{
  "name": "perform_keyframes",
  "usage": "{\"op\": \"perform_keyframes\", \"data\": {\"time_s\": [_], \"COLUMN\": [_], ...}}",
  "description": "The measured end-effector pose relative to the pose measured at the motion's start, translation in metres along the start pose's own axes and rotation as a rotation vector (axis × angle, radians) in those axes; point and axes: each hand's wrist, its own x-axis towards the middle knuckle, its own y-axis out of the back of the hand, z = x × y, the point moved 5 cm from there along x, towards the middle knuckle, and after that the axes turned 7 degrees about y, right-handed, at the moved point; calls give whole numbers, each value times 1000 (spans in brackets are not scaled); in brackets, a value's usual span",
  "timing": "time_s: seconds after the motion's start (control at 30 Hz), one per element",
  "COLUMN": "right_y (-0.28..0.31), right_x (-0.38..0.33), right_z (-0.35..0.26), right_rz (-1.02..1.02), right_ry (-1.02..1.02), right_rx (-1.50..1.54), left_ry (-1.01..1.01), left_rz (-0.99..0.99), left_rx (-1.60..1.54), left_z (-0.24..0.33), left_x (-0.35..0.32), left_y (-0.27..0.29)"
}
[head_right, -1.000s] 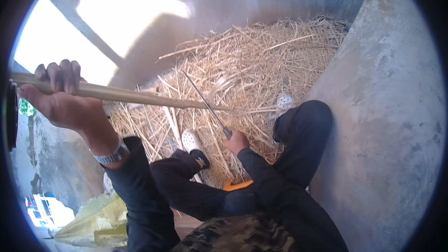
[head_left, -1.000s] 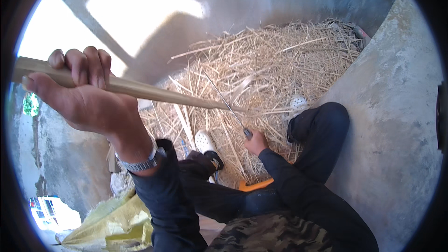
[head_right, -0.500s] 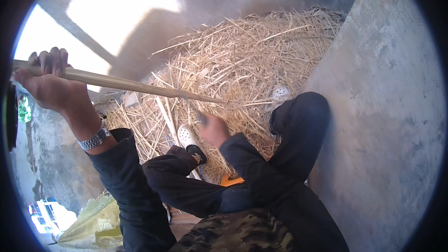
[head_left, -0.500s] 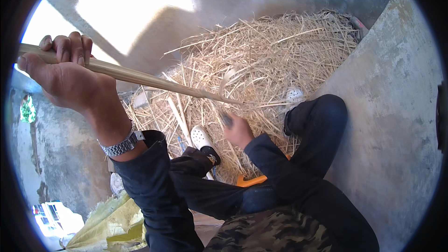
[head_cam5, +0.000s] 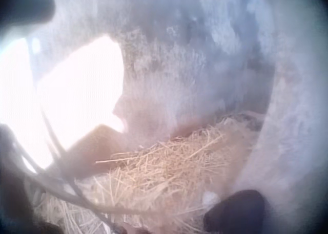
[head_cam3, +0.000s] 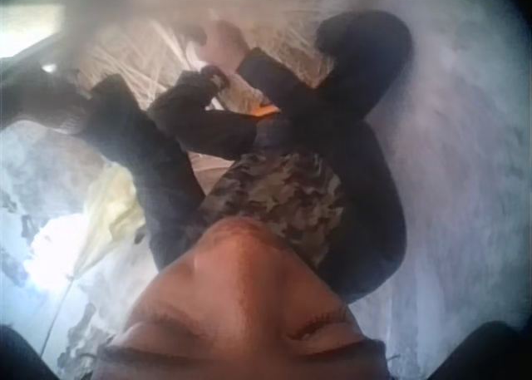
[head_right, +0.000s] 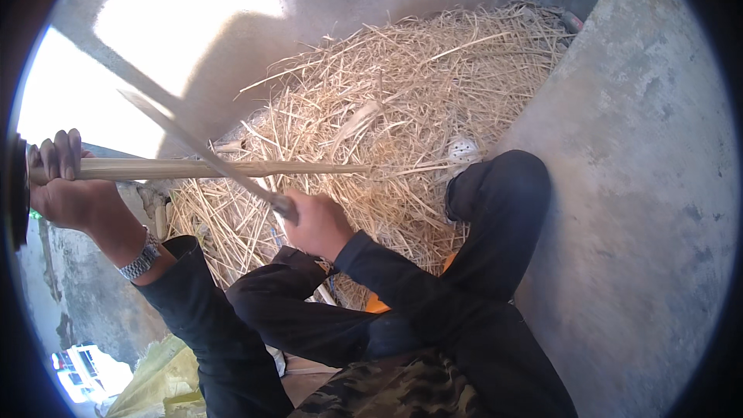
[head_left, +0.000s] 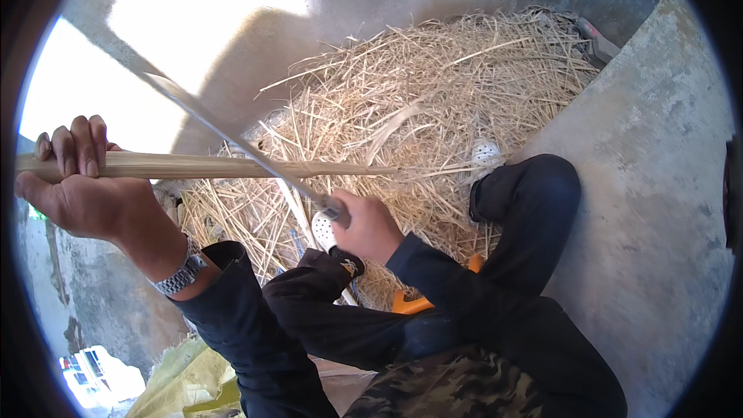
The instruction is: The person sits on a straw-covered floor and uses a small blue knife to shave a long wooden stick. They hold the stick with their left hand and scrape the surface with the knife in their right hand. Later, they switch to a larger knife to continue shaving the stick.
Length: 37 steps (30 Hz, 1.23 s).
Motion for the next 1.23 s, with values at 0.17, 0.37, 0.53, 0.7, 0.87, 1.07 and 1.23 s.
{"op": "perform_keyframes", "data": {"time_s": [0.17,0.37,0.53,0.7,0.87,1.07,1.23], "right_y": [14,0,-7,12,6,-7,2], "right_x": [-83,-42,-1,-84,-70,-5,-105], "right_z": [236,95,18,246,215,55,328], "right_rz": [-40,-22,-40,-1,-35,-36,-139], "right_ry": [-639,-335,-20,-583,-562,-118,-561], "right_rx": [-333,-136,-78,-270,-316,-138,-290], "left_ry": [42,87,27,39,11,41,70], "left_rz": [0,-325,-120,-267,58,61,-43], "left_rx": [-105,-223,-39,-144,24,108,-32], "left_z": [-14,-41,-33,-44,-52,-50,-56], "left_x": [1,48,33,48,51,44,54], "left_y": [-7,48,23,19,30,27,17]}}
